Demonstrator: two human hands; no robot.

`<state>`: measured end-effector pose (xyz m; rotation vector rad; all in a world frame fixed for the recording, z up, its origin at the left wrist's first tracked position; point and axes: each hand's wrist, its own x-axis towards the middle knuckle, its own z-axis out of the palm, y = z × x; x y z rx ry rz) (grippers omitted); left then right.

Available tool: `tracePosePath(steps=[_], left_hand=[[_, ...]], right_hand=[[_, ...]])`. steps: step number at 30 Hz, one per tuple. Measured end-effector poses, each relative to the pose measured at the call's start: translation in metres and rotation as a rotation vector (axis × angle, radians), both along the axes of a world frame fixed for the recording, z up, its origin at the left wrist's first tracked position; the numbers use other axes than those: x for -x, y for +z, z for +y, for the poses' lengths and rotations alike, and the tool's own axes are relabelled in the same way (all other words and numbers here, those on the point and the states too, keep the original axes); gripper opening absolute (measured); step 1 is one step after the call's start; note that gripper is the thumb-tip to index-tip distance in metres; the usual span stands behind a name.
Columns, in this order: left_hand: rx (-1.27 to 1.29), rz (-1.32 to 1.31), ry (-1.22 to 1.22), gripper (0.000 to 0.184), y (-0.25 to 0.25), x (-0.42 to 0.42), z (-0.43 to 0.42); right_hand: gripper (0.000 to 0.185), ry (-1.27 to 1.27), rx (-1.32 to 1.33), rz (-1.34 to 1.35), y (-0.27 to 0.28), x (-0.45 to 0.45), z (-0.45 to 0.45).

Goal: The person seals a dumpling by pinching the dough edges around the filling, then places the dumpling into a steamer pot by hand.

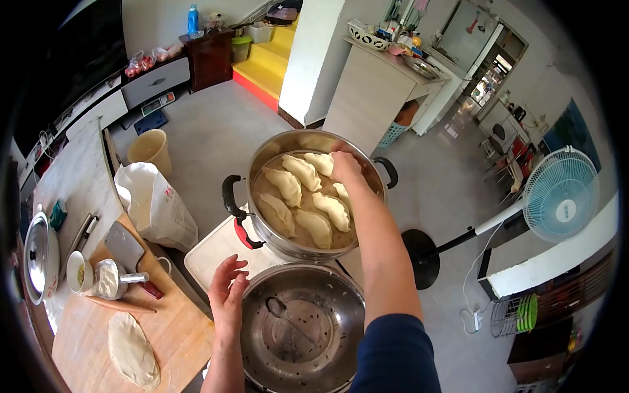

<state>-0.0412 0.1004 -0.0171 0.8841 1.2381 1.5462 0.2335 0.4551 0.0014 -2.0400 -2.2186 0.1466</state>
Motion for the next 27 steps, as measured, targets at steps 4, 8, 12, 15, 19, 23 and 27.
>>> tracePosePath(steps=[4, 8, 12, 15, 19, 23, 27], left_hand=[[0.013, 0.006, 0.002, 0.045, 0.002, 0.0, -0.001], [0.012, 0.015, 0.001, 0.043, 0.004, 0.0, -0.001], [0.01, -0.015, 0.005, 0.04, 0.001, 0.002, -0.001], [0.006, 0.001, 0.009, 0.042, -0.001, 0.003, 0.0], [0.004, 0.04, 0.015, 0.045, -0.002, 0.001, 0.001], [0.007, 0.048, 0.016, 0.044, -0.001, 0.0, 0.0], [0.008, 0.051, 0.015, 0.044, -0.002, 0.001, 0.0]], right_hand=[[0.051, 0.001, -0.087, -0.016, 0.01, 0.007, -0.004], [0.046, 0.122, -0.193, 0.033, -0.001, -0.016, 0.0], [0.04, -0.019, -0.077, -0.02, 0.05, -0.016, -0.025], [0.042, -0.037, 0.226, -0.161, 0.082, -0.016, -0.056], [0.055, 0.134, 0.318, -0.349, 0.058, -0.037, -0.062], [0.057, 0.081, 0.315, -0.42, 0.046, -0.025, -0.078], [0.044, 0.098, 0.206, -0.433, 0.043, -0.018, -0.094]])
